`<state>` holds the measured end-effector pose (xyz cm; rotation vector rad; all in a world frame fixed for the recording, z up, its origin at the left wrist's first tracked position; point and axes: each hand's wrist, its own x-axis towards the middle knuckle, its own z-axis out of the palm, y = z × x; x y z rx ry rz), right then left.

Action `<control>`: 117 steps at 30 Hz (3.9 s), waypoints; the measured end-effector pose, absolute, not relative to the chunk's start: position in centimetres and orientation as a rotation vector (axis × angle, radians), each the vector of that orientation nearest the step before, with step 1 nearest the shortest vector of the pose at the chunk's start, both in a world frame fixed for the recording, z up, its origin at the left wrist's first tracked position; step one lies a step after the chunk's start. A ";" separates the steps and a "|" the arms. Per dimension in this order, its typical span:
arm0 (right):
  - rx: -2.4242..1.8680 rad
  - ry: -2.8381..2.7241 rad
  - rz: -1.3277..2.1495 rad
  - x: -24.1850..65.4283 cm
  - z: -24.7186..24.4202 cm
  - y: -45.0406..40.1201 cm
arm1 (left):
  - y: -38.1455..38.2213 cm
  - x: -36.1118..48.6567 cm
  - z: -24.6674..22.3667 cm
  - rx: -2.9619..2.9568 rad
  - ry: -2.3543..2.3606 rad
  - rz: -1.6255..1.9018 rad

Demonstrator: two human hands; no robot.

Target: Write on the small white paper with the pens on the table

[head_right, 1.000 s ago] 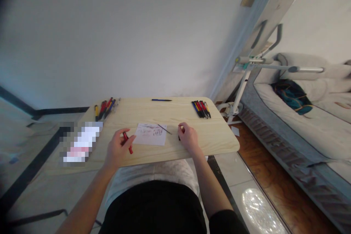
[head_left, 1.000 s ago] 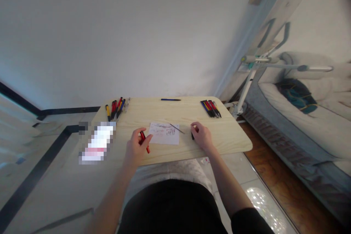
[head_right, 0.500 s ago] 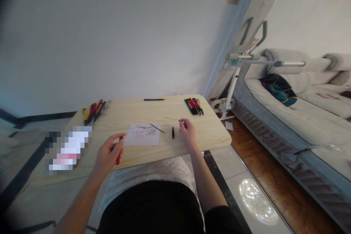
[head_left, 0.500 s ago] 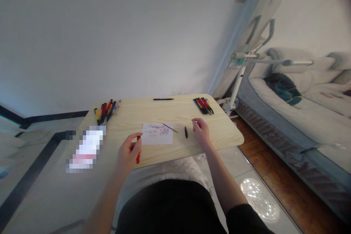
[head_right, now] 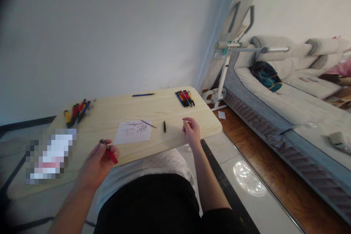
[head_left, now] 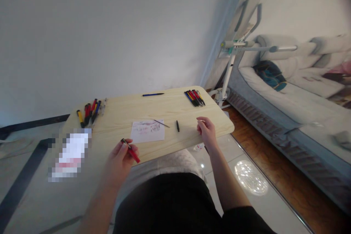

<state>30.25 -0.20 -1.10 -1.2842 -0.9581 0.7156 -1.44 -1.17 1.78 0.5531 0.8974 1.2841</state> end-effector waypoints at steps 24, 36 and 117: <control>-0.879 -1.766 0.446 18.6 10.4 -4.4 | -3.0 6.8 8.2 0.254 0.502 1.197; -0.901 -1.739 0.377 18.7 11.9 -4.3 | -3.4 7.7 9.6 0.378 0.455 1.198; -2.068 -1.825 0.241 25.8 0.8 3.6 | -0.3 -0.9 4.1 1.289 1.288 1.571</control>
